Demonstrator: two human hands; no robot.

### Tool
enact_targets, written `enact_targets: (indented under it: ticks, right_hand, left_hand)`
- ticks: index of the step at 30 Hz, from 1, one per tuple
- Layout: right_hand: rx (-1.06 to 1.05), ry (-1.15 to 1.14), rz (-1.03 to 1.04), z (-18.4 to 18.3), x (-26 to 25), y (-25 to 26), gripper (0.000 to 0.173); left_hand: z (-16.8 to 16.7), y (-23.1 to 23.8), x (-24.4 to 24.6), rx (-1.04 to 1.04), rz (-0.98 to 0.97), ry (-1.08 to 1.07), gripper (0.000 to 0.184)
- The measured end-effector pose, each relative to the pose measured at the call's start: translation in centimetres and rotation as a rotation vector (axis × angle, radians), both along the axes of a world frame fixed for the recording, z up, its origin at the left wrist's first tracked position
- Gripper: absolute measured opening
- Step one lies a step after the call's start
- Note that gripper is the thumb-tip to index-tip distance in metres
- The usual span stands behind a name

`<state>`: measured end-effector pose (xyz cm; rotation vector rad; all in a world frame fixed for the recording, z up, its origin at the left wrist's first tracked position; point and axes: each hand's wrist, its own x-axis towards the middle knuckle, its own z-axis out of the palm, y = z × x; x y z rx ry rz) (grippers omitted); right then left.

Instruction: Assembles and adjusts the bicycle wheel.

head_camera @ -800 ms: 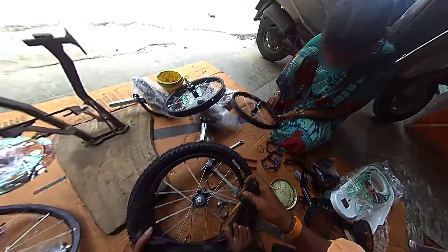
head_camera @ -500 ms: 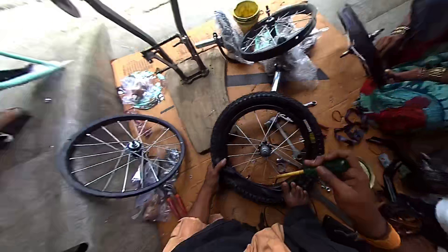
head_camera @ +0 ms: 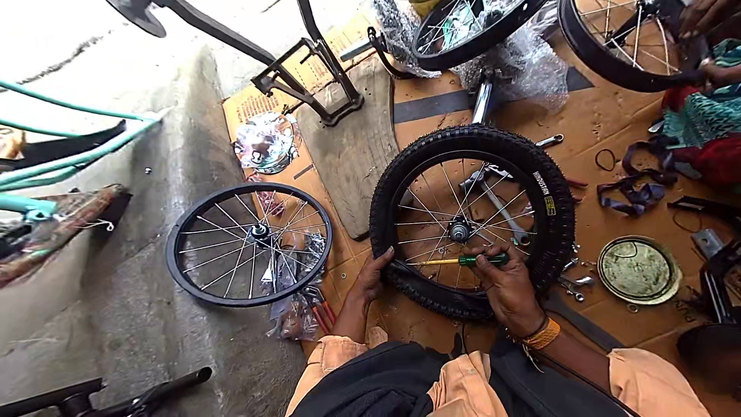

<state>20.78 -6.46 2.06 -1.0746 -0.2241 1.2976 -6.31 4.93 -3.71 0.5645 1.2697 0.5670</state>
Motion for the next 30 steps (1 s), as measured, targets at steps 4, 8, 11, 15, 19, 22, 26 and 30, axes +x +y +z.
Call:
enact_targets:
  ticks: [4, 8, 11, 15, 19, 22, 26, 30]
  right_hand:
    - [-0.156, 0.028, -0.001, 0.0, 0.4, 0.6, 0.017]
    - [-0.239, -0.039, 0.023, -0.2, 0.2, 1.4, 0.017]
    - [-0.25, -0.086, 0.072, -0.2, 0.3, 1.6, 0.02]
    - [-0.241, -0.15, 0.128, -0.1, 0.6, 1.8, 0.021]
    - [-0.217, -0.191, 0.159, -0.5, 0.6, 1.7, 0.023]
    - [-0.194, -0.271, 0.181, -0.7, 0.6, 1.4, 0.024]
    - [0.187, -0.583, 0.27, 0.9, -0.7, 0.2, 0.014]
    - [0.651, -0.62, 0.486, 1.4, -2.7, 0.9, 0.01]
  left_hand:
    - [-0.2, 0.4, -0.4, -0.02, -0.027, -0.03, 0.045]
    - [-0.3, 0.6, -0.7, -0.043, -0.046, -0.021, 0.046]
    - [-0.3, 0.7, -0.8, -0.053, -0.057, -0.023, 0.045]
    - [-0.5, 0.8, -0.8, -0.08, -0.052, -0.012, 0.043]
    - [-0.4, 1.1, -0.8, -0.099, -0.058, -0.019, 0.042]
    - [-0.5, 1.0, -0.8, -0.099, -0.063, -0.031, 0.045]
    - [-0.3, 1.1, -0.7, -0.089, -0.056, -0.034, 0.046]
    - [-0.3, 0.9, -0.5, -0.069, -0.035, -0.057, 0.041]
